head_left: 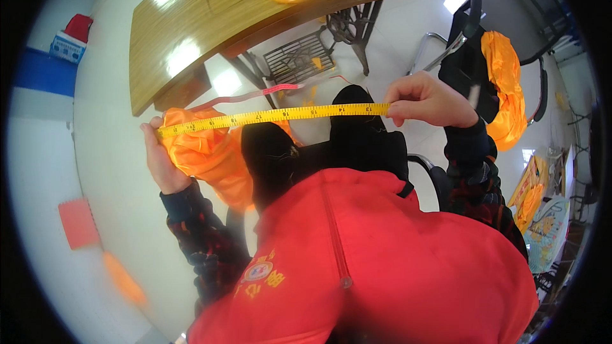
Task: The person cuts an orange fabric with scissors, measures it with a tape measure, and folds it. The person repeats cutting and measuring actions on the fabric.
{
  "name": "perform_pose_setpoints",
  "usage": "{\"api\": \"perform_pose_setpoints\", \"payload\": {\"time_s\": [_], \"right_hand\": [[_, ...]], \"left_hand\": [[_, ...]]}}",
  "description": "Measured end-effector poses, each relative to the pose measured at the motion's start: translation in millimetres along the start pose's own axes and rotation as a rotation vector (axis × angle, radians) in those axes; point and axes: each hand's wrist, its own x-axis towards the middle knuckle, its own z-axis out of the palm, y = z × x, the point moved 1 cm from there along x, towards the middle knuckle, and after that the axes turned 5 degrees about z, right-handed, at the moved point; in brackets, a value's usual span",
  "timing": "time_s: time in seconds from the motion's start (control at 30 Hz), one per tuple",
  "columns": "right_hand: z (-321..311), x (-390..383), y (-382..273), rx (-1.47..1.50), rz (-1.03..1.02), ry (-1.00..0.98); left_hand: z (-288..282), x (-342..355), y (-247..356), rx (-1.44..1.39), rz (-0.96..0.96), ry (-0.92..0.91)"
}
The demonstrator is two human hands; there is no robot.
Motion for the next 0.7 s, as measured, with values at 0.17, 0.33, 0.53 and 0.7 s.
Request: {"api": "perform_pose_setpoints", "payload": {"time_s": [0.17, 0.33, 0.53, 0.7], "right_hand": [[9.4, 6.1, -13.1, -0.008, -0.01, 0.008], [14.5, 8.3, -13.3, -0.022, -0.017, -0.013], [18.1, 9.0, -11.8, 0.016, 0.03, 0.009], [18.8, 8.7, -7.2, 0.037, 0.035, 0.025]], "left_hand": [[-21.0, -11.0, -0.8, -0.081, -0.006, -0.077], [-26.6, -13.7, 1.4, -0.083, 0.013, -0.034], [-34.0, -14.0, -1.1, -0.114, 0.007, -0.018], [-42.1, -12.2, -1.9, -0.161, -0.014, -0.125]]}}
